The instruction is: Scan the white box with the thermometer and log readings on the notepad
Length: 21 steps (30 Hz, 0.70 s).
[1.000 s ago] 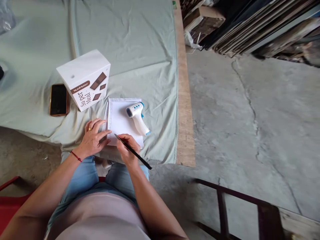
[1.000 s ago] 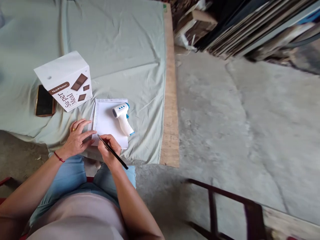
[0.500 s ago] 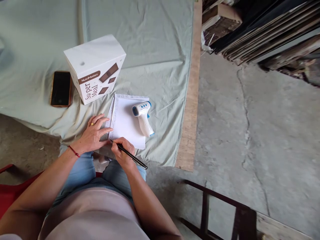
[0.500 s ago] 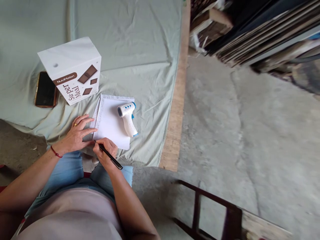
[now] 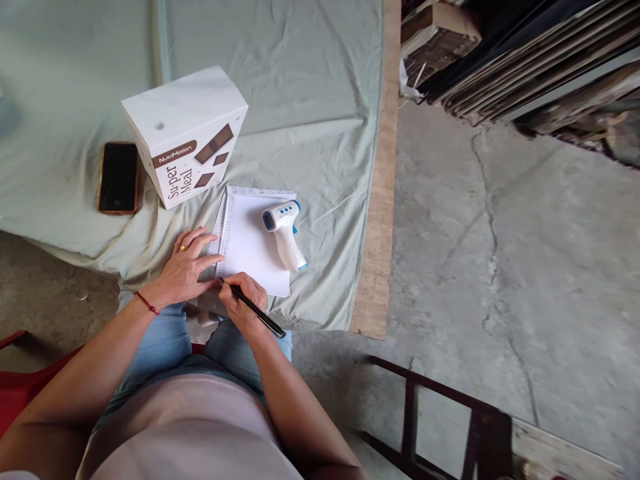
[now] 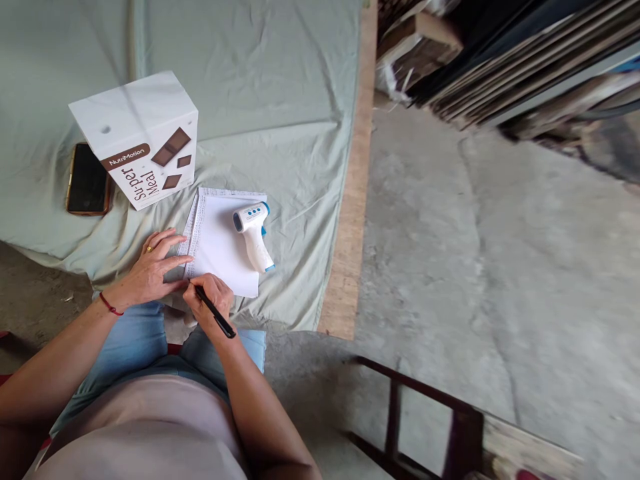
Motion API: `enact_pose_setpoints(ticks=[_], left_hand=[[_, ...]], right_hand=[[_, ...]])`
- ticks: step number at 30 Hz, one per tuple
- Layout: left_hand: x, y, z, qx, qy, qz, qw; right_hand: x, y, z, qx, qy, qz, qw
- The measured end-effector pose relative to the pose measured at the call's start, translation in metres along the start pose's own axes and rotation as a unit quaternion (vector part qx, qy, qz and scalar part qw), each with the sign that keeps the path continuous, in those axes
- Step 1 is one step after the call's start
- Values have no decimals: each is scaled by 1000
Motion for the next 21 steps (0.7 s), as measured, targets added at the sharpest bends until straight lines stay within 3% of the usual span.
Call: enact_pose_setpoints(ticks=[10, 21], left_hand=[[-1, -1, -2, 19, -15, 12, 1000], [0, 0, 1, -24, 10, 9, 1000]], right_hand=[[-1, 1, 0, -2, -4, -6, 1000], [1, -4, -9, 14, -76, 25, 997]])
Point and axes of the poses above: each hand's wrist, its own x-axis away from the middle knuckle, its own y-axis out of the palm, z = x × y, the point moved 9 cm from there along -x, towards the middle knuckle, and after that the axes turned 4 degrees about z, right-handed, at the moved point
